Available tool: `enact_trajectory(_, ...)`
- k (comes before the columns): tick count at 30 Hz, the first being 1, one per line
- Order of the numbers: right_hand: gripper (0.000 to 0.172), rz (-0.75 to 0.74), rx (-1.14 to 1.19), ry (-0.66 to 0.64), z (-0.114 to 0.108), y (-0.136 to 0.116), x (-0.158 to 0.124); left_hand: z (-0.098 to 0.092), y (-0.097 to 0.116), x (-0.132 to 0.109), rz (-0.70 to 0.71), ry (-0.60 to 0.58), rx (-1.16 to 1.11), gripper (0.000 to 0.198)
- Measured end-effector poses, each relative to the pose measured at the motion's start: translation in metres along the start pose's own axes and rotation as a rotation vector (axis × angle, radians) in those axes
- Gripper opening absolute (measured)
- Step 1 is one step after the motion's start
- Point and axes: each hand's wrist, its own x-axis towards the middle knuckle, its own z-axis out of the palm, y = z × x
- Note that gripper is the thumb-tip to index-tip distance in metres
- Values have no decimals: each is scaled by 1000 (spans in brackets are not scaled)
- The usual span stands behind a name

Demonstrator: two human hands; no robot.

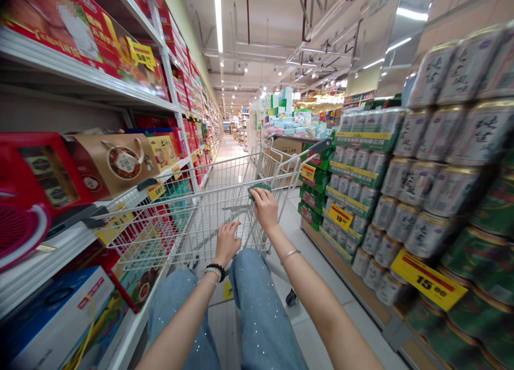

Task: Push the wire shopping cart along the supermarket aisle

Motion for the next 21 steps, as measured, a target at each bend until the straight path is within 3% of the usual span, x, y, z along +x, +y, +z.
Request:
enact_trajectory(5,51,39,-8,46,2,-8,4,2,-1,0,-21,-5,-2,58)
enact_trajectory(10,49,-17,0,-16,-3,-2,7,2,-1,0,-5,4,-5,57)
enact_trajectory(15,46,3,-59,63,-4,2,8,1,-1,0,-5,1,5,58)
enact_trajectory(21,45,8,-69,5,-12,3,11,0,-1,1,-16,-7,17,58)
